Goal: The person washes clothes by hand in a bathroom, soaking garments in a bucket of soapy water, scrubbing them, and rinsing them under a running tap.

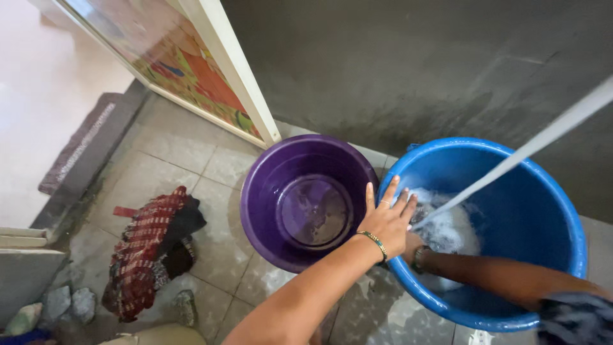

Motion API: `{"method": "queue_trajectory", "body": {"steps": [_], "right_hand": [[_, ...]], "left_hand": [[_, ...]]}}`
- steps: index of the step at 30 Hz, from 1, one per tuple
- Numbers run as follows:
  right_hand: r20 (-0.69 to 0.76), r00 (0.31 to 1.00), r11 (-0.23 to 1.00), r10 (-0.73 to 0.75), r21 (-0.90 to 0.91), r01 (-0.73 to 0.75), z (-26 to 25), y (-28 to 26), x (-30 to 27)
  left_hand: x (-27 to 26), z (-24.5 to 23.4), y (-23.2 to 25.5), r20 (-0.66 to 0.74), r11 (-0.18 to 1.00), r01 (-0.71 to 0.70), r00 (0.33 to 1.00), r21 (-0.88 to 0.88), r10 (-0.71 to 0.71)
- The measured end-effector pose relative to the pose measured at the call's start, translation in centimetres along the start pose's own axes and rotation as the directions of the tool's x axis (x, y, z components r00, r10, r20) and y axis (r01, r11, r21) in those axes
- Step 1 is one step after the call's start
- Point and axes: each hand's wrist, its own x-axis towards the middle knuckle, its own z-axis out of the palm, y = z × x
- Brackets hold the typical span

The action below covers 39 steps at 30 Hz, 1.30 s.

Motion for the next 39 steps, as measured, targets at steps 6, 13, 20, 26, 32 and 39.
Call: {"method": "queue_trajectory", "body": {"steps": [6, 13, 20, 26, 32, 39], "right_hand": [[-0.367, 0.911, 0.976, -0.187, 0.036, 0.214, -12.6, 3.8, -8.0], [-0.668, 0.741, 0.99, -0.06, 0.057, 0.131, -27.1, -3.5, -25.5], [-0.933, 0.358, 0.984, -0.035, 0.031, 0.176, -33.7, -8.0, -33.5], [-0.975, 0.221, 0.958, -0.029, 0.036, 0.285, -33.8, -11.4, -35.4], [-0.963, 0.268, 0.915, 0.03, 0.134, 0.381, -32.5, -10.2, -35.0], [-0.985, 0.116, 0.915, -0.125, -0.069, 0.397, -32.0, -4.1, -34.8]], "left_hand": [[1.4, 1.9, -0.1, 0.104, 0.999, 0.026, 0.994, 0.03, -0.029], [0.8, -1.0, -0.2, 0.209, 0.991, 0.037, 0.978, -0.128, -0.009], [-0.7, -7.2, 9.8, -0.163, 0.826, -0.074, 0.986, -0.558, -0.022], [-2.2, -9.1, 14.3, -0.49, 0.83, -0.104, 0.844, -0.548, -0.218], [-1.3, -7.4, 14.0, -0.529, 0.677, -0.212, 0.793, -0.704, -0.302], [0.6, -8.2, 14.0, -0.682, 0.667, -0.343, 0.645, -0.661, -0.344]]}}
